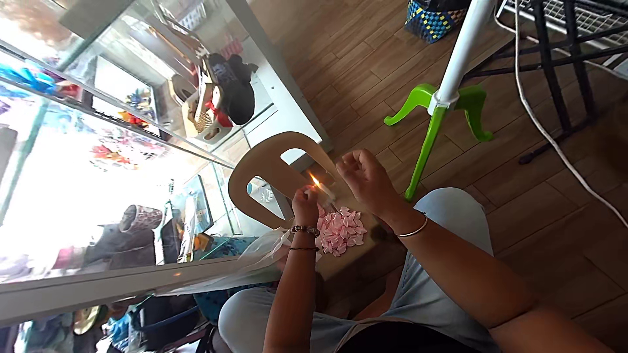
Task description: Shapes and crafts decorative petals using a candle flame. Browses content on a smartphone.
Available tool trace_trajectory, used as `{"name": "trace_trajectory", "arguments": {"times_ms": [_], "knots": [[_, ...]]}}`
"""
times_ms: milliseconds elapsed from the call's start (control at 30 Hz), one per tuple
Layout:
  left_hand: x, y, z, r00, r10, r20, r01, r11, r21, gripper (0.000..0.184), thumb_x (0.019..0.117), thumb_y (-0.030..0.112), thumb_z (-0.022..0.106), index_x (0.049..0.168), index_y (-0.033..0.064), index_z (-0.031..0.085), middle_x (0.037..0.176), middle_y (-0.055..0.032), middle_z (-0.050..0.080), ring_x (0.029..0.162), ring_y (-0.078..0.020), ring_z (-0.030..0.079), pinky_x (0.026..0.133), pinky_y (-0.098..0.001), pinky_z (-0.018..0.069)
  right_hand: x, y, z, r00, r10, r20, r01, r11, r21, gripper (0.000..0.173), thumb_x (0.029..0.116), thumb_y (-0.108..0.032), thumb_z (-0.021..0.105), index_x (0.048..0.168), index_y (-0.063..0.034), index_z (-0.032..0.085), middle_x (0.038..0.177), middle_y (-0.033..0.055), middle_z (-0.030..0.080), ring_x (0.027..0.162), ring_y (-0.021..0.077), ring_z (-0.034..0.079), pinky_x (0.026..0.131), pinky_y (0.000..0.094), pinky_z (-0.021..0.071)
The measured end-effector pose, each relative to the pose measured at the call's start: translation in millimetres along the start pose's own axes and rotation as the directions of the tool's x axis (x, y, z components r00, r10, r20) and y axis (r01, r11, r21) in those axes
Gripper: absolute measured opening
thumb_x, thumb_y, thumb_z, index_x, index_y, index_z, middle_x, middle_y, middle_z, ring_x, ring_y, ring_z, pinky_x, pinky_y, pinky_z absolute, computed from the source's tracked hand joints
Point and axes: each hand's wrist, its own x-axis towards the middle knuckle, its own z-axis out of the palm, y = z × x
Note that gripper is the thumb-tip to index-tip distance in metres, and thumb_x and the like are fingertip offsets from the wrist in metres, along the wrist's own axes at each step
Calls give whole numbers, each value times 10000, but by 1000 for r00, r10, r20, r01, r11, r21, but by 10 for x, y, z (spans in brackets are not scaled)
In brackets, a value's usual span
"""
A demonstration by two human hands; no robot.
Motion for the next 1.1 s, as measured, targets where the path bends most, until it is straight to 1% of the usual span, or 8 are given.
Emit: {"name": "trace_trajectory", "arguments": {"times_ms": [500, 667, 800, 867, 933, 967, 1033, 1100], "knots": [[39, 7, 38, 999, -14, -32, 14, 1000, 0, 235, 1079, 185, 525, 1207, 12, 618, 896, -63, 638, 725, -93, 565, 679, -280, 481, 17, -22, -13, 999, 2, 42, -4, 999, 51, 404, 1067, -386, 518, 1302, -57, 534, 1213, 150, 583, 994, 230, 611, 792, 401, 527], [36, -19, 60, 998, -18, -55, 17, 1000, -17, 230, 1075, 188, 536, 1197, 14, 626, 879, -56, 637, 699, -86, 555, 655, -269, 468, 13, -13, -5, 999, -8, 31, 7, 999, 45, 398, 1063, -393, 525, 1278, -59, 543, 1179, 140, 584, 960, 218, 607, 764, 388, 521], [2, 11, 55, 998, -31, -63, 31, 1000, -5, 243, 1074, 174, 533, 1216, -4, 617, 924, -93, 647, 760, -128, 590, 732, -320, 505, 23, 3, 2, 999, -32, 25, 31, 999, 25, 406, 1063, -397, 527, 1280, -54, 543, 1172, 141, 585, 956, 224, 605, 765, 398, 523], [-59, 47, 19, 997, -44, -60, 42, 999, -26, 241, 1075, 169, 530, 1219, -5, 614, 946, -96, 653, 787, -129, 608, 754, -326, 514, 35, 18, 28, 998, -62, 29, 62, 998, -1, 347, 1067, -332, 535, 1258, -43, 554, 1164, 146, 593, 954, 232, 609, 764, 397, 522], [-166, 87, -33, 997, -47, -63, 41, 995, -92, 215, 1072, 179, 543, 1185, 13, 620, 907, -65, 653, 756, -98, 607, 695, -284, 499, 48, 50, 66, 992, -106, 66, 110, 993, -48, 230, 1058, -219, 561, 1184, -28, 589, 1080, 140, 609, 899, 217, 615, 750, 383, 530], [-233, 103, -68, 997, -47, -56, 39, 989, -140, 206, 1070, 182, 546, 1166, 17, 626, 892, -53, 653, 749, -90, 613, 677, -269, 502, 54, 63, 89, 989, -112, 99, 119, 990, -70, 179, 1051, -181, 579, 1129, -25, 615, 994, 124, 631, 822, 195, 625, 717, 367, 541], [-405, 156, -153, 998, -57, -16, 52, 966, -252, 181, 1072, 176, 538, 1122, 26, 626, 853, -30, 656, 744, -79, 622, 657, -246, 501, 58, 71, 151, 979, -63, 193, 85, 990, -110, 177, 1057, -199, 580, 1048, -35, 647, 825, 80, 637, 661, 144, 596, 622, 320, 514], [-579, 183, -255, 1000, -13, 16, 17, 959, -284, 148, 1070, 142, 530, 1079, 26, 622, 813, -12, 668, 722, -61, 629, 641, -218, 503, 52, 80, 230, 968, -54, 246, 99, 980, -172, 232, 1050, -242, 597, 996, -33, 685, 805, 70, 643, 681, 150, 598, 647, 336, 507]]}}
